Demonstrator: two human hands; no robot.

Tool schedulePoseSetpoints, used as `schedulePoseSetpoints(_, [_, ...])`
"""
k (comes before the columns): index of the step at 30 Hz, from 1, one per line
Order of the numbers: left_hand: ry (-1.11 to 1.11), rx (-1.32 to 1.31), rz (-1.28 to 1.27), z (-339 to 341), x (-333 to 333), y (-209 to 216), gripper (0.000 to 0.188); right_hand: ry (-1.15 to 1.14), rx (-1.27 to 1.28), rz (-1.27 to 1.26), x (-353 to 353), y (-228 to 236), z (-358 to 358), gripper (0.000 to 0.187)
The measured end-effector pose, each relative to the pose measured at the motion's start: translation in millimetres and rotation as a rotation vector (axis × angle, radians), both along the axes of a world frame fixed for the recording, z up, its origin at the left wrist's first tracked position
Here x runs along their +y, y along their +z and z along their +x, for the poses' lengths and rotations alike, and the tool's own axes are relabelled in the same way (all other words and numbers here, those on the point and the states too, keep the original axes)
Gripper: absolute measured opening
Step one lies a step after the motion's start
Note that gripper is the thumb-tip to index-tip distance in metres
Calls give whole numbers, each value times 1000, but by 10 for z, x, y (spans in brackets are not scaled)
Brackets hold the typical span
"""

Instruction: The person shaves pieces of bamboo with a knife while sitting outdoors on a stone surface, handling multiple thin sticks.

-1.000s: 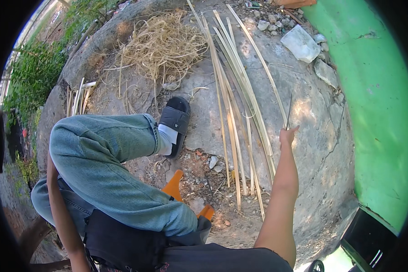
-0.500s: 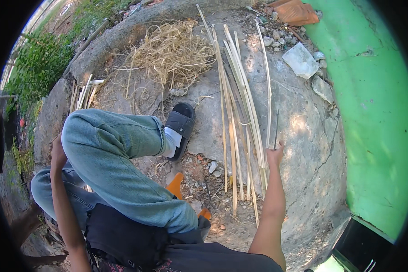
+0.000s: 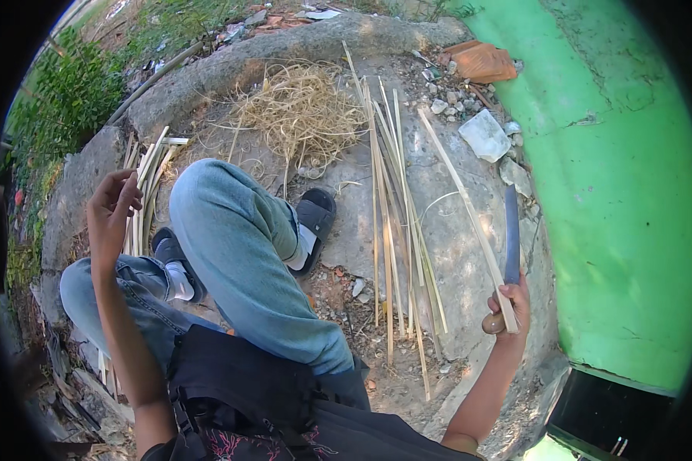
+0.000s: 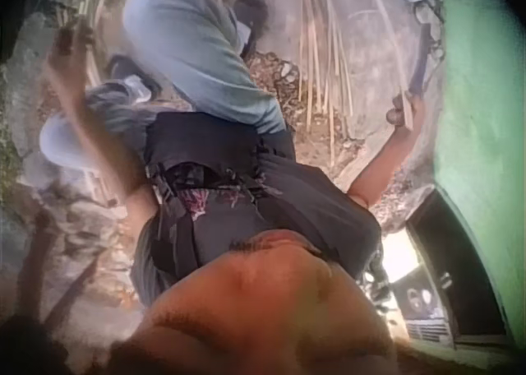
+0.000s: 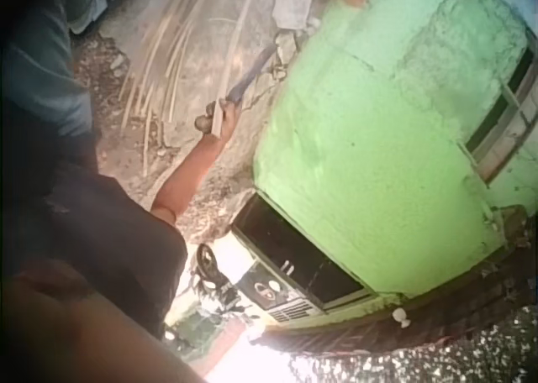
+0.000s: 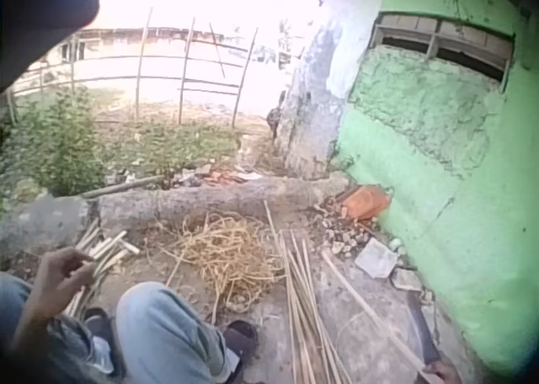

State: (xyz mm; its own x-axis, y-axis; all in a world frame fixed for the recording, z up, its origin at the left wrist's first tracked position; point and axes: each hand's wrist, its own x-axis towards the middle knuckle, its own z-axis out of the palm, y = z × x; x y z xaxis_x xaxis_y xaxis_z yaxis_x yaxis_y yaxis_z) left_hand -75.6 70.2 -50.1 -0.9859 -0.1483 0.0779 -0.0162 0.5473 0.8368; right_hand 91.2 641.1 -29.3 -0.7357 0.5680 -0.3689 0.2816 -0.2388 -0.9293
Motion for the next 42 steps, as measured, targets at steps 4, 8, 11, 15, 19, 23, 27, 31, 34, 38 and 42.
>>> schedulePoseSetpoints(4, [-26, 106, 95, 41, 35, 168, 22, -21, 76, 36, -262, 659, -89, 72])
schedulePoseSetpoints(8, [-51, 131, 17, 46, 108, 267, 22, 89, 56, 249, -341, 1238, 57, 74])
schedulePoseSetpoints(11, [-67, 229, 86, 49, 168, 261, 22, 116, 146, 218, -449, 1524, 96, 76])
schedulePoseSetpoints(15, [-117, 244, 78, 34, 205, 296, 23, 169, 272, 179, -565, 1634, 160, 73])
schedulePoseSetpoints(19, [-102, 264, 216, -44, 195, 265, 23, 256, 349, 139, -899, 1664, -166, 74])
schedulePoseSetpoints(23, [-60, 246, 300, -109, 152, 61, 24, 472, 328, 112, -1343, 1667, -976, 75])
schedulePoseSetpoints(27, [-86, 137, 94, -120, 210, -15, 27, 639, 291, 43, -1823, 1714, -1802, 60])
schedulePoseSetpoints(31, [-93, 64, 10, -144, 379, -119, 29, 690, 155, -240, -2327, 1540, -2358, 23])
schedulePoseSetpoints(34, [-108, 248, -27, -112, 472, -75, 35, 678, 96, -366, -2785, 1296, -2385, 11])
schedulePoseSetpoints(38, [-116, 867, -31, 108, 628, 273, 54, 636, 210, -531, -3176, 1111, -2104, 12])
schedulePoseSetpoints(42, [-98, 1148, 61, 414, 756, 662, 64, 672, 214, -512, -3527, 965, -1842, 12])
